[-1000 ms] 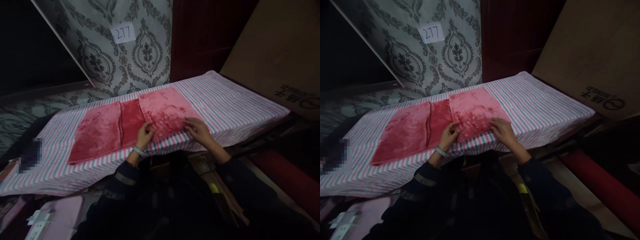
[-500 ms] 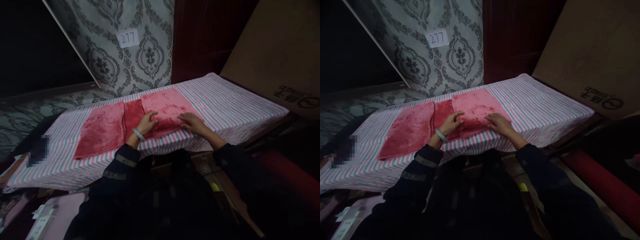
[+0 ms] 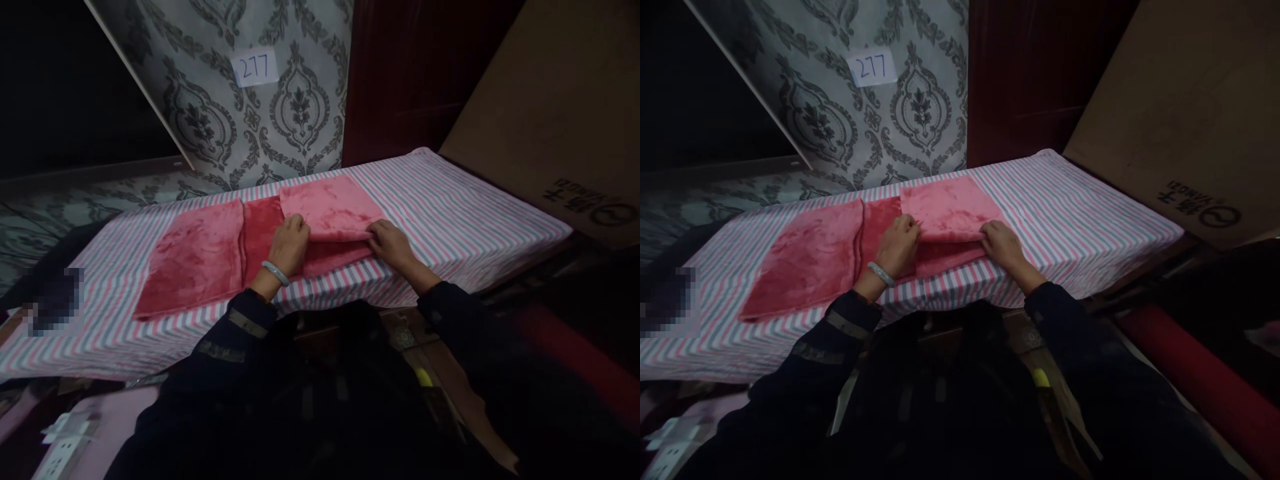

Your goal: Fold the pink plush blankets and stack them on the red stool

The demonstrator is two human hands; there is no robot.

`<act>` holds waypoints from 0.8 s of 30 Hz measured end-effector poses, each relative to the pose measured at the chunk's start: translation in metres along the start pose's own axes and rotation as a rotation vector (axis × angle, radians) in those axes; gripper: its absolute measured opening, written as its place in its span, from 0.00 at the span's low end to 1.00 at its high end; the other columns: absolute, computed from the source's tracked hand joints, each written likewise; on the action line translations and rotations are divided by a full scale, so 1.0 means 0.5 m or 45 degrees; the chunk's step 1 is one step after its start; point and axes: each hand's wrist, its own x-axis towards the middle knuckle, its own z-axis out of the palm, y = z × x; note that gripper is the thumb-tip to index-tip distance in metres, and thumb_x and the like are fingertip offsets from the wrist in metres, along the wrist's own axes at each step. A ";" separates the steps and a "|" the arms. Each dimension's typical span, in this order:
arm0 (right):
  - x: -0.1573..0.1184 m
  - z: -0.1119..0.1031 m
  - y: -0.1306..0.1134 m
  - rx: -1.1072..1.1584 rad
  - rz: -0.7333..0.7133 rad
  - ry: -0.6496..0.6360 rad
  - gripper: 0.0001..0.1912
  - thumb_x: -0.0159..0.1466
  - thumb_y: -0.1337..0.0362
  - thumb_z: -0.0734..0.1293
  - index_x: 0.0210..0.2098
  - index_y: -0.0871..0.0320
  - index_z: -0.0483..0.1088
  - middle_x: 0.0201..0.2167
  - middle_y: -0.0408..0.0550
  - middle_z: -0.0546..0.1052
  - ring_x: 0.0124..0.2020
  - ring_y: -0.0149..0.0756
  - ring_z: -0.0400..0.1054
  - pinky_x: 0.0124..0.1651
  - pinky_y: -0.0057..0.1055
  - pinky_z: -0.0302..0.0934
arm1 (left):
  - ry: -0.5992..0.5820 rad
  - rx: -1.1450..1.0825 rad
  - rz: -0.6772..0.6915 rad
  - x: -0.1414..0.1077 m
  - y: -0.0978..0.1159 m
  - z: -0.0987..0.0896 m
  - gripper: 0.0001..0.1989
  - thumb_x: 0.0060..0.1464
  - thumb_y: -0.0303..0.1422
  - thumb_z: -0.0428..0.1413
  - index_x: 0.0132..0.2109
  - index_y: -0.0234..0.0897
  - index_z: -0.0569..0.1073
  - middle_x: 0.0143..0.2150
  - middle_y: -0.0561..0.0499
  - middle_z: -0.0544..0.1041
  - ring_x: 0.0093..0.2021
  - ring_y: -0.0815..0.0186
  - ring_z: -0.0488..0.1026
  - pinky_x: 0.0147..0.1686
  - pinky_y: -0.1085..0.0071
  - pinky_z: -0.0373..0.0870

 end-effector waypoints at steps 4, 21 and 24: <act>-0.030 -0.003 -0.020 -0.058 -0.029 0.040 0.11 0.64 0.68 0.63 0.45 0.58 0.73 0.43 0.58 0.76 0.47 0.51 0.67 0.48 0.43 0.62 | -0.046 0.035 0.100 -0.019 -0.001 0.022 0.12 0.64 0.25 0.49 0.49 0.30 0.75 0.51 0.35 0.75 0.53 0.48 0.70 0.50 0.54 0.68; -0.068 0.102 -0.234 0.011 -0.196 0.101 0.11 0.70 0.68 0.65 0.48 0.58 0.77 0.45 0.54 0.78 0.48 0.47 0.64 0.48 0.41 0.55 | 0.104 -0.225 0.095 -0.051 -0.024 0.070 0.08 0.62 0.26 0.53 0.46 0.35 0.74 0.46 0.40 0.75 0.49 0.52 0.71 0.49 0.56 0.70; -0.064 0.105 -0.245 0.073 -0.139 0.154 0.13 0.71 0.69 0.62 0.48 0.58 0.78 0.45 0.54 0.78 0.48 0.46 0.64 0.49 0.40 0.55 | 0.155 -0.280 0.065 -0.066 -0.020 0.080 0.10 0.62 0.26 0.51 0.48 0.34 0.74 0.48 0.40 0.75 0.50 0.53 0.70 0.51 0.57 0.70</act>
